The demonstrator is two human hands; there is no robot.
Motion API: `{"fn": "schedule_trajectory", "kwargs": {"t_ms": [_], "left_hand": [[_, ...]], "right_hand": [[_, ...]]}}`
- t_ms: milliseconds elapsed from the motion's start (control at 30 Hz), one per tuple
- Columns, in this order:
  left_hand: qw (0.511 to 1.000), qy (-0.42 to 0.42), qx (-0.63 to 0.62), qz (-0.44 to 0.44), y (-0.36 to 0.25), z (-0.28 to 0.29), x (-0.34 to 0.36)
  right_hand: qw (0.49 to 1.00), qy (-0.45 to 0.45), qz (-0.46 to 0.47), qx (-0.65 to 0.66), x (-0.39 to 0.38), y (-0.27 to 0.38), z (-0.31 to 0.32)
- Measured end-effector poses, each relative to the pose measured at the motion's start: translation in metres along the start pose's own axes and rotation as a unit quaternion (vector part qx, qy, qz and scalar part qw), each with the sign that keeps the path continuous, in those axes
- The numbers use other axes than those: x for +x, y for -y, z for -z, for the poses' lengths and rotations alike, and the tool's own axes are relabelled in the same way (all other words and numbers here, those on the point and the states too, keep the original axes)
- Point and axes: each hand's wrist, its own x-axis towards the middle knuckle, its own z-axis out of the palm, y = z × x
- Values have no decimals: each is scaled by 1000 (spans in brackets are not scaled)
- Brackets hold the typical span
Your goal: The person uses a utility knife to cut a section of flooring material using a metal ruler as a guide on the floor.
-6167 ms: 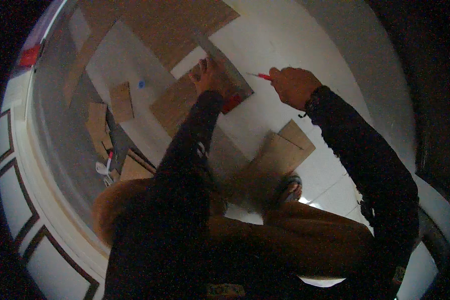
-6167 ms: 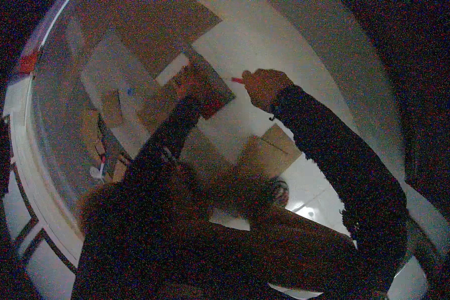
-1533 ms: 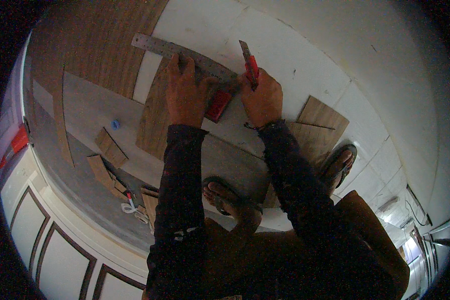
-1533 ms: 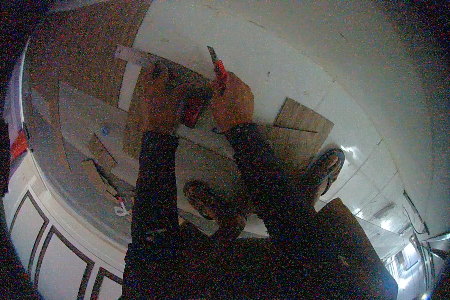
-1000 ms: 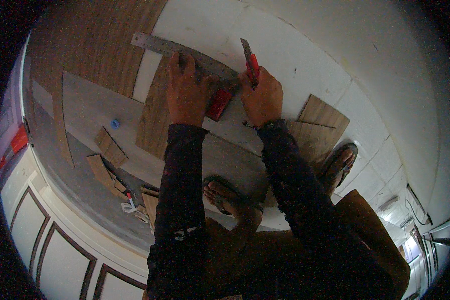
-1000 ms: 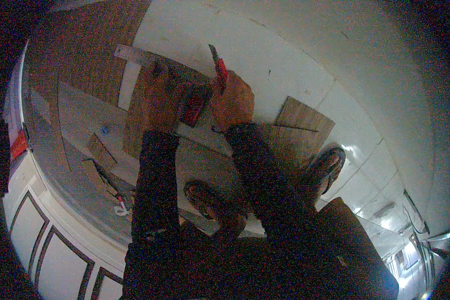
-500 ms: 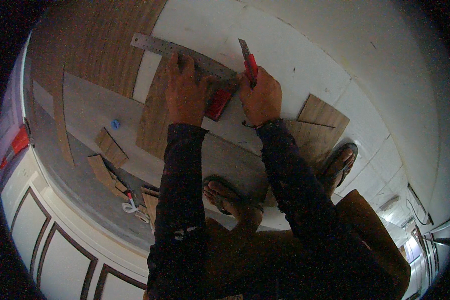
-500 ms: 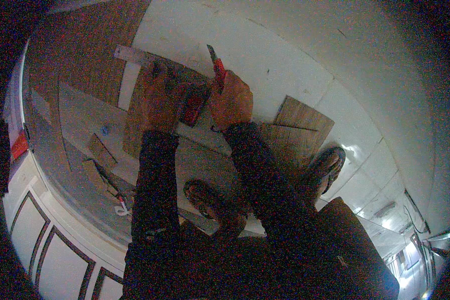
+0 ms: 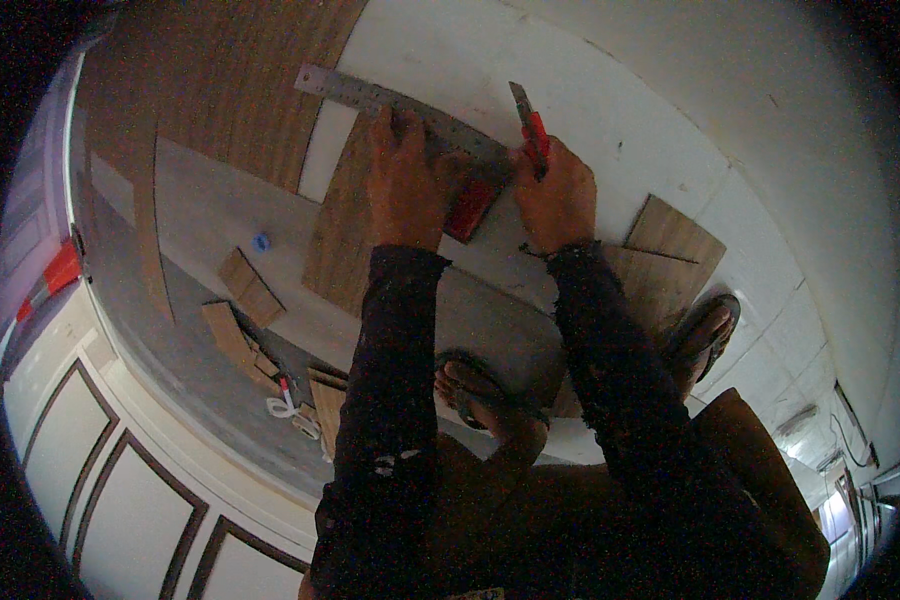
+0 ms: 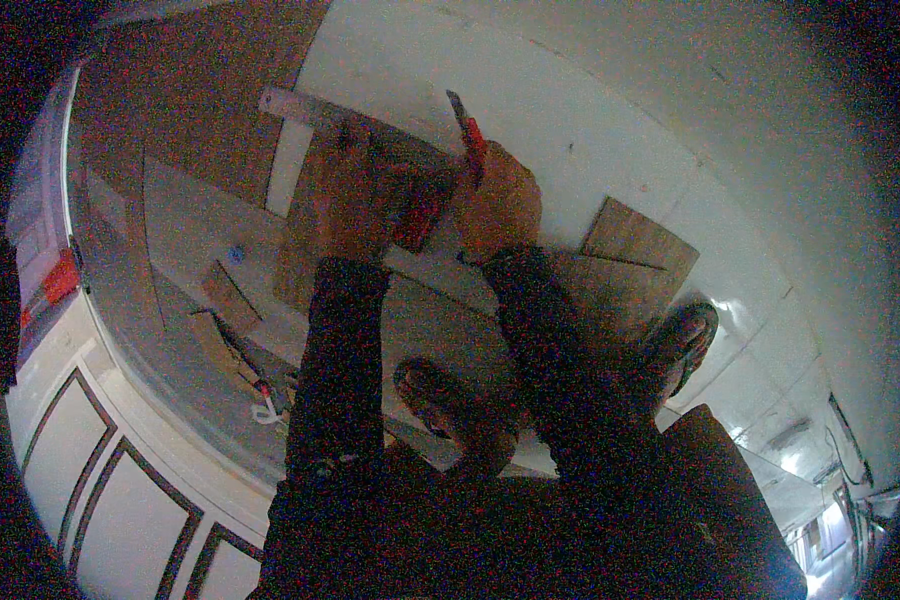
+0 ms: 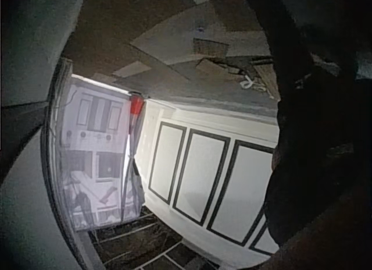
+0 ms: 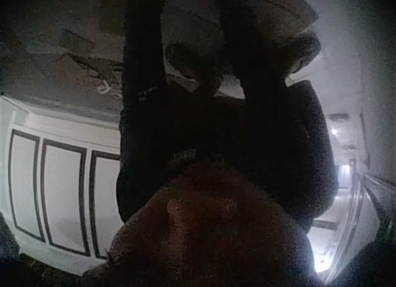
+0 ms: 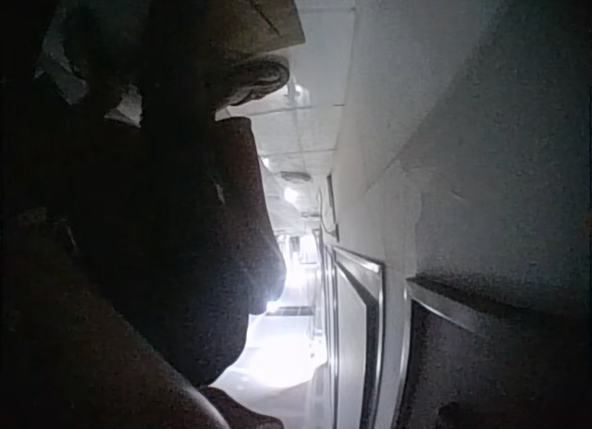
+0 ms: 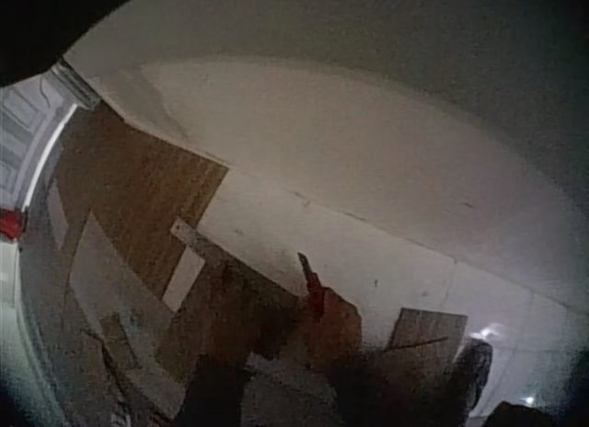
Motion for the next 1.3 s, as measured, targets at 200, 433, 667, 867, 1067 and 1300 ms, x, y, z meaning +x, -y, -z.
{"fn": "schedule_trajectory", "kwargs": {"t_ms": [200,433,667,867,1067,1300], "left_hand": [[999,-4,42,-24,8,-13,4],[999,-27,23,-32,13,-23,0],[1000,-5,30,-3,12,-23,4],[993,-15,92,-76,36,-38,6],[999,-22,23,-24,13,-24,1],[1000,8,12,-4,11,-21,3]], "right_hand": [[1000,-5,-4,-3,0,-1,1],[999,-32,38,11,0,-11,-3],[998,-38,43,0,1,-12,-3],[997,-43,56,-3,1,-16,-7],[999,-16,33,15,2,-10,-2],[1000,-12,22,-19,3,-10,0]]}}
